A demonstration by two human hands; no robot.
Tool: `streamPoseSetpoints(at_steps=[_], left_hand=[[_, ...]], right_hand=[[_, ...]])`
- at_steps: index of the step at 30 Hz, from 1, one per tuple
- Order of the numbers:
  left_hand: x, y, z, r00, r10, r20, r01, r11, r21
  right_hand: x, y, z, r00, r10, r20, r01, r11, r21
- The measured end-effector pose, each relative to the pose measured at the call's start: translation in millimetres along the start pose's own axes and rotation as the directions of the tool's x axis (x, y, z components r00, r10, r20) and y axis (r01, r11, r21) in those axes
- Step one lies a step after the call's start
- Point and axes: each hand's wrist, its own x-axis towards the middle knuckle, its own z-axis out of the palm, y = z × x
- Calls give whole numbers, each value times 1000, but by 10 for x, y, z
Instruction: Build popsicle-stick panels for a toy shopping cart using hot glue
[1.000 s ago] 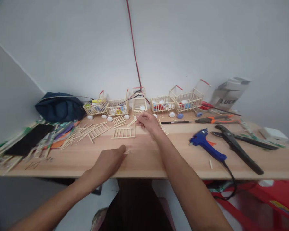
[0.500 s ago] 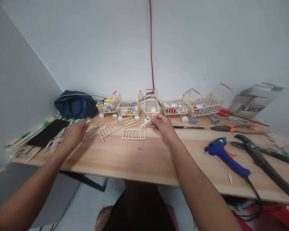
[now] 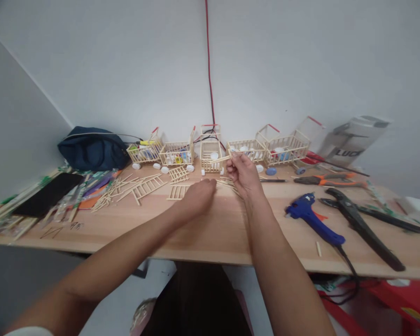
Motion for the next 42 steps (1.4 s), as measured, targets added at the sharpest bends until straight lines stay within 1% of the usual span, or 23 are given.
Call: streamPoseSetpoints(at_steps=[3,6,10,14,17,19,21,24,26,28,29,31,33,35,38,42], left_hand=[[142,169,92,1000,-11,13,11,999,35],[161,213,137,1000,-21,5,20,998,63],[91,122,117,1000,-2,-4,3,997,74],[32,-14,91,999,34,-9,-34,999,36],[33,-95,119,996,76,-45,-76,997,-1],[53,-128,157,993,97,-64,-97,995,-8],[72,-134,202,992,109,-63,-109,994,-1],[66,-88,249,990,128,-51,-127,992,15],[33,-51,233,989,144,-44,-143,989,24],[-10,-59,159,990,137,-38,-136,990,44],[-29,-93,101,993,115,-38,-113,992,61],[-51,-223,-33,998,35,-54,-30,996,87],[-45,-408,-153,994,-73,-81,81,992,92],[-13,-585,-214,983,-157,-92,166,982,91],[62,-727,-171,968,-239,-74,244,967,76],[145,-712,-39,960,-275,-54,277,960,38]], right_hand=[[3,12,-5,1000,-9,29,9,1000,-20],[7,9,-15,999,-27,46,29,999,-39],[0,-4,-6,997,-8,72,10,1000,-24],[-8,7,16,998,9,66,-8,1000,-21],[-6,27,19,996,32,82,-27,998,-61],[0,42,14,994,53,91,-48,997,-57],[5,56,8,993,74,91,-71,997,-31],[13,70,-3,992,97,86,-98,995,6],[16,73,-9,991,101,82,-103,994,23],[18,69,-13,993,95,75,-99,994,45],[18,65,-13,993,90,70,-94,994,58],[17,58,-9,995,78,64,-83,993,84],[11,53,0,995,73,65,-79,992,94],[2,54,13,994,83,71,-89,993,83],[-9,67,28,990,113,88,-118,991,58],[-11,96,32,987,123,105,-129,991,47]])
